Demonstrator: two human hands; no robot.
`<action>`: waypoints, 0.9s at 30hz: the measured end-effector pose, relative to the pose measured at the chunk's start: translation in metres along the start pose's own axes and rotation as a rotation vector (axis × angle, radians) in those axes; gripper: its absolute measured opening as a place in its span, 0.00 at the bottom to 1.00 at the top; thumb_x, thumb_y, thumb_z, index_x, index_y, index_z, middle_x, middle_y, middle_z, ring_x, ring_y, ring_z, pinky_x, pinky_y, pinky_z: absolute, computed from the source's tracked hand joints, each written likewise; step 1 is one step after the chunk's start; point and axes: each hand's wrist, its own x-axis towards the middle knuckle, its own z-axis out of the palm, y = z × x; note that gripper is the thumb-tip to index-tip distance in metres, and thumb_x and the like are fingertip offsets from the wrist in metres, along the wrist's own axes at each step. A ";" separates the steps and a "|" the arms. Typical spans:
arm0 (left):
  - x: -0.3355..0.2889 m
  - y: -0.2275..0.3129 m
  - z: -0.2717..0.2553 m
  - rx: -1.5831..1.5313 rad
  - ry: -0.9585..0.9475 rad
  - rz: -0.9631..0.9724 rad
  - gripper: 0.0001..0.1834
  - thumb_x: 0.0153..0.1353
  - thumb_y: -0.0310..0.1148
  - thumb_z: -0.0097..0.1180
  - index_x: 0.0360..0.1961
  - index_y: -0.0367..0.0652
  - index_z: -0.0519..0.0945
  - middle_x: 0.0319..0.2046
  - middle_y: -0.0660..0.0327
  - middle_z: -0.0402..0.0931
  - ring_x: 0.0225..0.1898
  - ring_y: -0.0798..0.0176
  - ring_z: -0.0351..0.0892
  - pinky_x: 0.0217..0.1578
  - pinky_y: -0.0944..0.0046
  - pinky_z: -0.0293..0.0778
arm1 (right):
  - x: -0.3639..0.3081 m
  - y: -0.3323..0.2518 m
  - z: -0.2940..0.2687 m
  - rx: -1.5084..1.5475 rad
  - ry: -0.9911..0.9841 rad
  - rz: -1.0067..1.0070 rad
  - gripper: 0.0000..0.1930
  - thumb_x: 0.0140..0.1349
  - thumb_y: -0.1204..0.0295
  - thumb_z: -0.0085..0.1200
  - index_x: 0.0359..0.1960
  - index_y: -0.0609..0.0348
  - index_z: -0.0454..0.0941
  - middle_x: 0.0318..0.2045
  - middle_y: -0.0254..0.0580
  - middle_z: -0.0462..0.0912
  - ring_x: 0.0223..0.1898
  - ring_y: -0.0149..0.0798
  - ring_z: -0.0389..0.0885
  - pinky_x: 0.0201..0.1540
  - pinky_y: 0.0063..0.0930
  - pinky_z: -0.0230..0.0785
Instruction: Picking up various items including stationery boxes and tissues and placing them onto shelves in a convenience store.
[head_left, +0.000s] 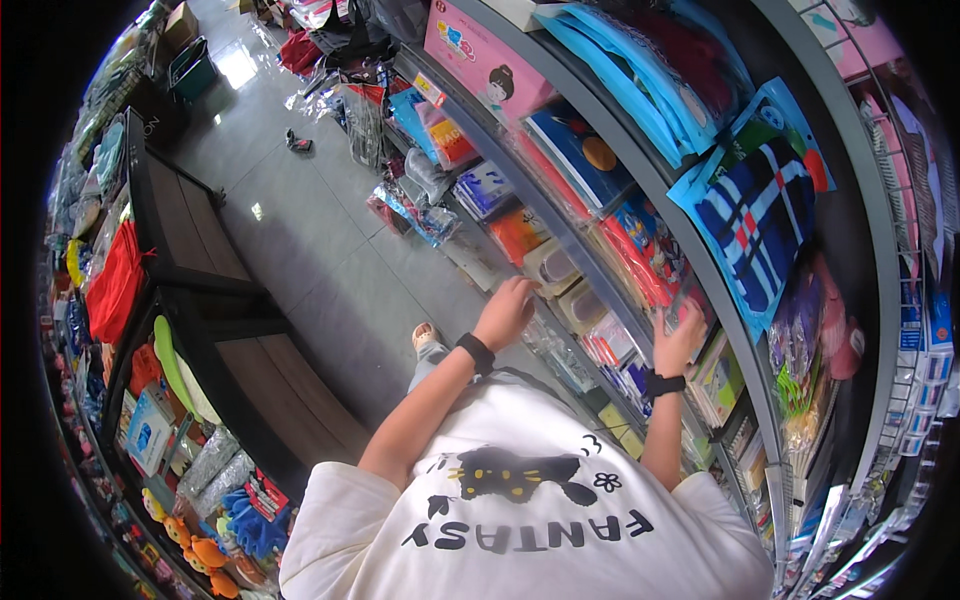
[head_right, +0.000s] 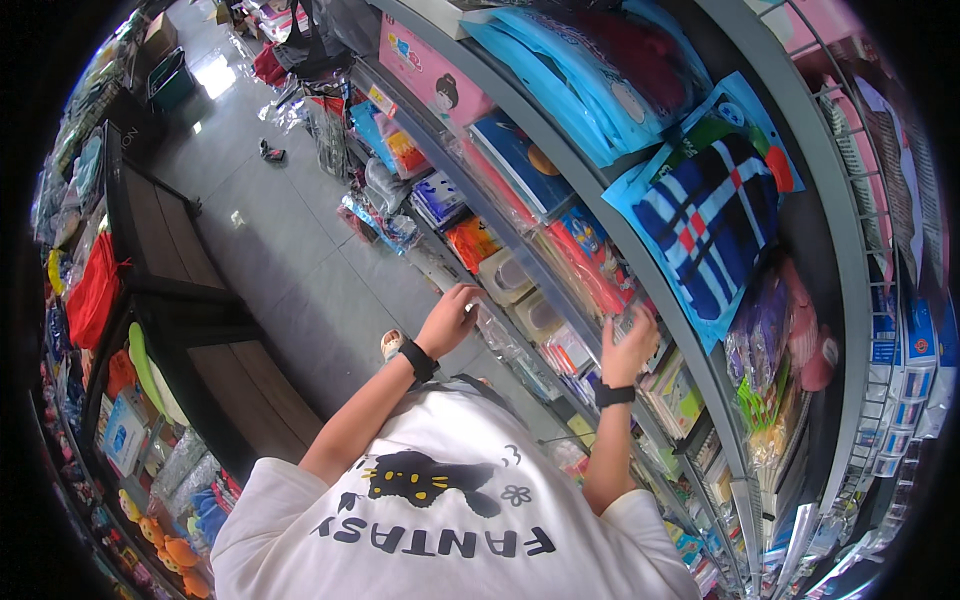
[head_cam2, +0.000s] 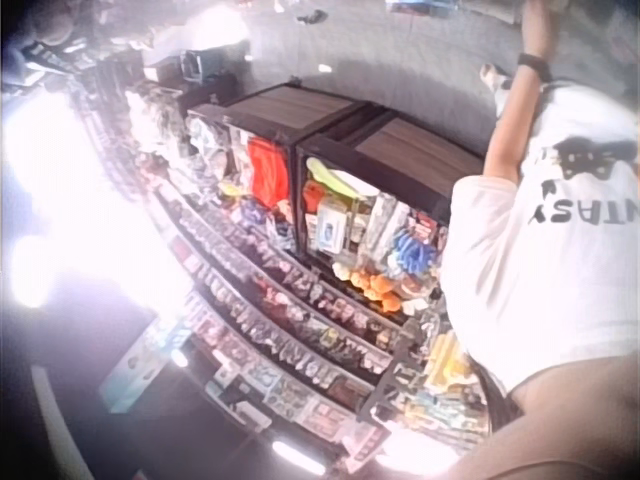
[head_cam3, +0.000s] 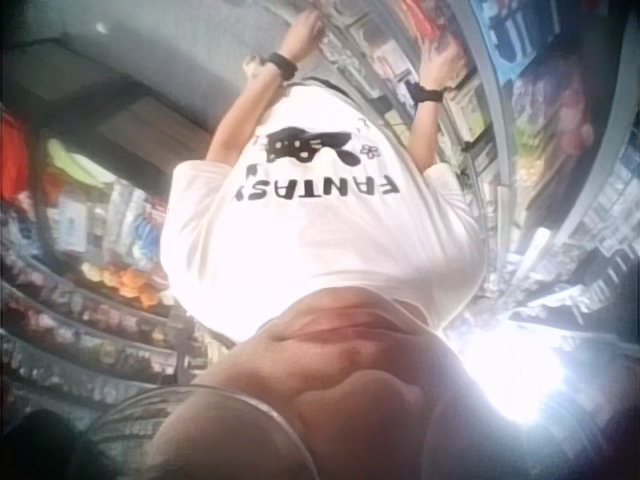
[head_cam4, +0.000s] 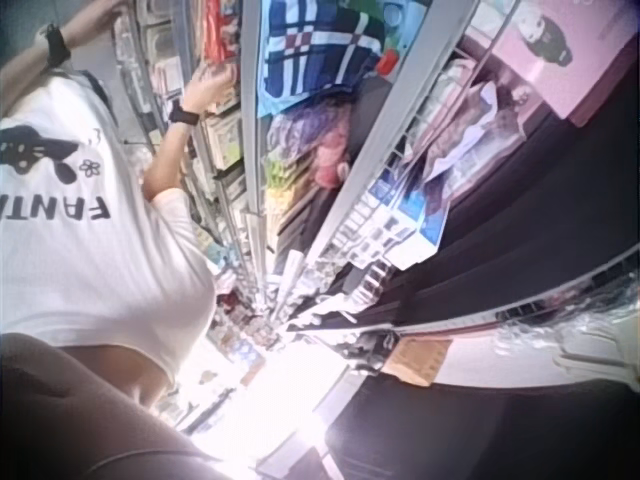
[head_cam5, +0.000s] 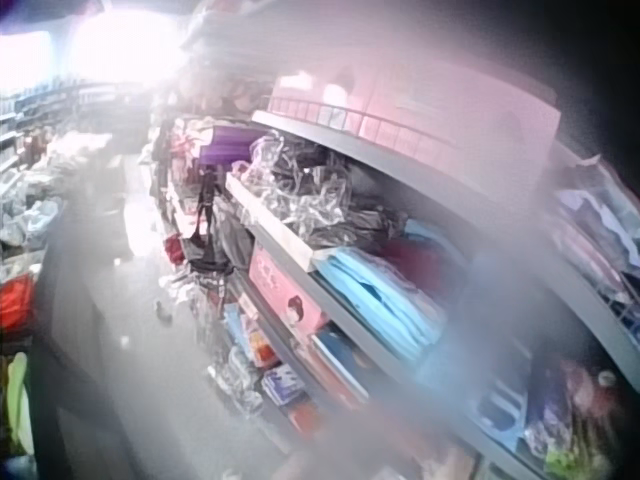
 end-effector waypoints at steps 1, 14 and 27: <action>0.002 -0.003 -0.003 0.014 0.019 0.006 0.14 0.53 0.22 0.47 0.44 0.39 0.70 0.41 0.52 0.69 0.46 0.47 0.67 0.46 0.56 0.67 | 0.007 -0.017 0.002 0.052 0.039 -0.170 0.26 0.50 0.66 0.58 0.53 0.46 0.65 0.52 0.42 0.69 0.53 0.50 0.64 0.53 0.45 0.55; 0.000 -0.019 -0.060 0.045 0.018 -0.028 0.15 0.54 0.23 0.47 0.44 0.41 0.71 0.42 0.52 0.69 0.46 0.48 0.68 0.47 0.57 0.66 | 0.062 -0.032 0.066 -0.131 -0.272 -0.106 0.28 0.58 0.65 0.49 0.61 0.39 0.57 0.61 0.45 0.59 0.59 0.51 0.61 0.58 0.40 0.57; -0.016 -0.036 -0.110 0.018 0.167 -0.117 0.14 0.53 0.22 0.48 0.43 0.38 0.71 0.40 0.52 0.70 0.44 0.49 0.70 0.46 0.58 0.67 | 0.068 -0.053 0.054 -0.347 -0.294 -0.127 0.36 0.44 0.66 0.63 0.57 0.45 0.59 0.57 0.43 0.66 0.56 0.48 0.65 0.52 0.43 0.60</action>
